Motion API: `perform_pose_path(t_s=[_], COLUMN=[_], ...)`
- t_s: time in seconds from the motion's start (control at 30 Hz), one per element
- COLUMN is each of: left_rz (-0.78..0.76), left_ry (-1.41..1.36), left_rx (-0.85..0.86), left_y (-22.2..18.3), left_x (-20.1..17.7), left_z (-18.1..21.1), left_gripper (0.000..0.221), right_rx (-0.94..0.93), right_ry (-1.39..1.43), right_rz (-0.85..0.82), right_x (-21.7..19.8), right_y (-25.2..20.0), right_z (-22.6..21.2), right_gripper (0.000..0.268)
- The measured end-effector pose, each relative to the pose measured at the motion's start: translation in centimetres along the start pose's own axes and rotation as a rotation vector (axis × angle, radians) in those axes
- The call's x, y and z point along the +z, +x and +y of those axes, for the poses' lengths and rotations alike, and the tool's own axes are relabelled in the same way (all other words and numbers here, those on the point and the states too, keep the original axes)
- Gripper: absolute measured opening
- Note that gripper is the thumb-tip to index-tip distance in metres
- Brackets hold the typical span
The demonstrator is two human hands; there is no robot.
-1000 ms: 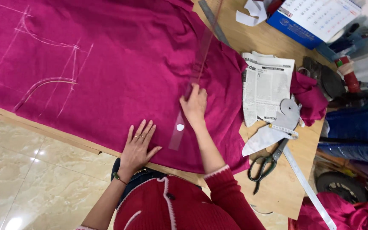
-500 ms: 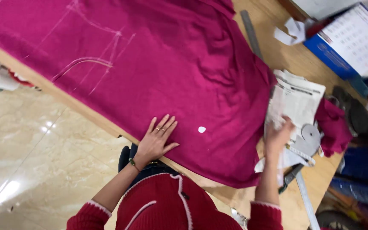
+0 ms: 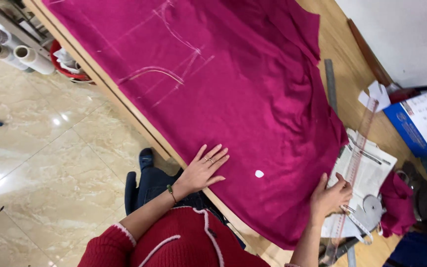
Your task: Marking and cutting fabric according to a pattern using chalk and shears
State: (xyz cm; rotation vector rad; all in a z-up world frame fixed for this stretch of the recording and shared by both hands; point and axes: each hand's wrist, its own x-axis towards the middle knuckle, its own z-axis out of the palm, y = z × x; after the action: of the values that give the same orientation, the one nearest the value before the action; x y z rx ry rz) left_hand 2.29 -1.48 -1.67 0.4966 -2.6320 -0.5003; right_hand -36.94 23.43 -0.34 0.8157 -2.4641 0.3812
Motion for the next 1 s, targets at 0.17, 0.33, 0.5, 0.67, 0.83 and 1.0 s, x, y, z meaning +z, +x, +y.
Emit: perform_pose_path(t_s=[0.17,0.33,0.5,0.67,0.83,1.0], left_rz=[0.184,0.217,0.226,0.363,0.483,0.461], left_ry=[0.083,0.067,-0.003,-0.052,-0.068,-0.102], left_rx=[-0.177,-0.373,-0.651,-0.773,-0.719,-0.669], left_y=[-3.0,-10.6,-18.9,-19.2,-14.0,-9.3], left_x=[-7.6,-16.0,-21.5,-25.9,-26.8,-28.2], left_z=[-7.5,-17.6,-26.6,-34.8,-42.0,-44.6], left_gripper=[0.068,0.063,0.058,0.047,0.044,0.042], right_rx=[-0.129,-0.321,-0.433,-0.42,-0.467,-0.498], right_ry=[0.216,0.412,0.536,0.561,0.554,0.575], right_rz=[-0.088,-0.16,-0.306,-0.566,-0.598,-0.567], right_x=[1.3,1.0,1.4,2.5,7.9,17.0], right_y=[2.3,1.4,-0.6,-0.2,5.0,14.0], right_z=[-14.8,-38.0,-55.6,-64.8,-69.9,-78.1], right_gripper=[0.033,0.033,0.037,0.042,0.036,0.03])
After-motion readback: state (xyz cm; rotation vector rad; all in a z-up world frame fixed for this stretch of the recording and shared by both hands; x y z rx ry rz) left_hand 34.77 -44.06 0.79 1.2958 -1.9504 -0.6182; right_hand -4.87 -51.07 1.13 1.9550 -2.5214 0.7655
